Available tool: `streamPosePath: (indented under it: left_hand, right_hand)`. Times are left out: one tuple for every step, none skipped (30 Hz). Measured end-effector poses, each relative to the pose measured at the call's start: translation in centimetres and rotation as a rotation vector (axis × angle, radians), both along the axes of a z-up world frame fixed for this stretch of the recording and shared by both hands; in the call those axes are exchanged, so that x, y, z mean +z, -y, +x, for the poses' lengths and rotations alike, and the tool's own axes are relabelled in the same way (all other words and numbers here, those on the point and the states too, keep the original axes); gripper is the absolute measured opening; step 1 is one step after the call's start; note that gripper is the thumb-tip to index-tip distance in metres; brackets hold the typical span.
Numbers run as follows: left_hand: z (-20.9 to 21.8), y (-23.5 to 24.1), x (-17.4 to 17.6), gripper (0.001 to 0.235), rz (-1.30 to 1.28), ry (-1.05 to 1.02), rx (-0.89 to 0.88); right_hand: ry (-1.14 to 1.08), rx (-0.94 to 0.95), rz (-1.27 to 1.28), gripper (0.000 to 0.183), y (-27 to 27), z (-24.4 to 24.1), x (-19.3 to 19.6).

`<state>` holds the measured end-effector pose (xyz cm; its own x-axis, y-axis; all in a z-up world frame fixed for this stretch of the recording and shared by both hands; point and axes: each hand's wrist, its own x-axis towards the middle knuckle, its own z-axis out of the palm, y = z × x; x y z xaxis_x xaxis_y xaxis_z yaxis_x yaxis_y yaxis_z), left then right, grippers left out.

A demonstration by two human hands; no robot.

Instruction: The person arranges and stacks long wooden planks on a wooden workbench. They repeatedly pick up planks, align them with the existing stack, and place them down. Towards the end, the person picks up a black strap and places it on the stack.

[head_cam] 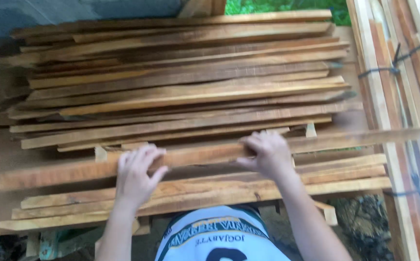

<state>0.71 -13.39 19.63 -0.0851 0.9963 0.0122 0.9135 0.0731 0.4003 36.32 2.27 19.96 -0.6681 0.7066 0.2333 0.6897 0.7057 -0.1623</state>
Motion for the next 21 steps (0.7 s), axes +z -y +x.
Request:
streamPosePath:
  left_hand:
    - [1.1,1.7,-1.2,0.043,-0.010,0.008,-0.007]
    - [2.1,3.7,-2.4,0.042,-0.084,0.006,-0.001]
    - [3.0,5.8,-3.5,0.042,-0.158,0.004,0.005]
    - [3.6,7.2,-6.2,0.042,-0.163,0.000,0.013]
    - [4.2,8.6,-8.7,0.042,-0.257,0.045,-0.002]
    - [4.9,9.7,-11.4,0.042,-0.343,0.093,-0.020]
    - [5.2,10.4,-12.3,0.042,-0.339,0.091,-0.016]
    - [5.8,10.9,-13.3,0.043,-0.355,0.077,-0.030]
    - [6.3,11.3,-14.3,0.043,-0.371,0.063,-0.044]
    - [6.3,11.3,-14.8,0.043,-0.368,0.062,-0.044]
    - [6.3,11.3,-15.2,0.044,-0.363,0.035,-0.038]
    - [6.4,11.6,-15.6,0.046,-0.365,0.010,-0.032]
    - [6.7,12.2,-15.0,0.046,-0.368,0.011,-0.034]
    - [6.8,12.2,-14.5,0.049,-0.349,-0.010,-0.051]
    - [6.8,12.2,-13.9,0.052,-0.329,-0.030,-0.068]
    - [6.9,12.5,-13.4,0.052,-0.328,-0.032,-0.069]
    - [7.0,12.9,-13.0,0.051,-0.335,-0.032,-0.087]
    - [7.2,13.6,-12.6,0.051,-0.350,-0.031,-0.104]
    - [7.4,14.6,-12.3,0.051,-0.355,-0.031,-0.104]
    - [7.7,14.8,-12.0,0.053,-0.345,-0.028,-0.104]
    - [7.9,15.0,-11.6,0.054,-0.336,-0.026,-0.105]
  right_hand:
    - [0.008,-0.007,-0.010,0.044,2.0,0.8,-1.1]
    - [0.021,-0.016,-0.105,0.047,4.0,1.3,-2.3]
    - [0.034,-0.025,-0.200,0.049,6.2,1.9,-3.4]
    - [0.031,-0.018,-0.205,0.049,7.7,2.5,-5.9]
    - [0.065,-0.022,-0.286,0.049,9.2,3.1,-8.3]
    - [0.101,-0.030,-0.358,0.048,10.4,3.7,-10.6]
    - [0.099,-0.026,-0.354,0.048,11.4,3.7,-11.9]
    - [0.108,-0.034,-0.386,0.049,12.3,3.8,-13.1]
    - [0.117,-0.043,-0.417,0.050,13.0,4.0,-14.3]
    - [0.117,-0.044,-0.414,0.050,13.1,3.9,-13.9]
    - [0.128,-0.068,-0.405,0.050,13.2,3.8,-13.6]
    - [0.141,-0.094,-0.402,0.051,13.7,3.9,-13.2]
    - [0.142,-0.096,-0.406,0.051,14.5,4.2,-13.3]
    - [0.144,-0.099,-0.386,0.053,14.8,4.2,-13.5]
    - [0.147,-0.103,-0.366,0.056,15.1,4.2,-13.7]
    - [0.145,-0.104,-0.365,0.056,15.7,4.5,-14.0]
    - [0.127,-0.116,-0.360,0.052,16.4,4.8,-14.5]
    - [0.112,-0.126,-0.363,0.048,17.4,5.2,-14.9]
    - [0.112,-0.126,-0.368,0.048,18.4,5.2,-14.5]
    - [0.064,-0.132,-0.361,0.047,18.8,5.2,-13.9]
    - [0.016,-0.138,-0.353,0.046,19.3,5.2,-13.3]
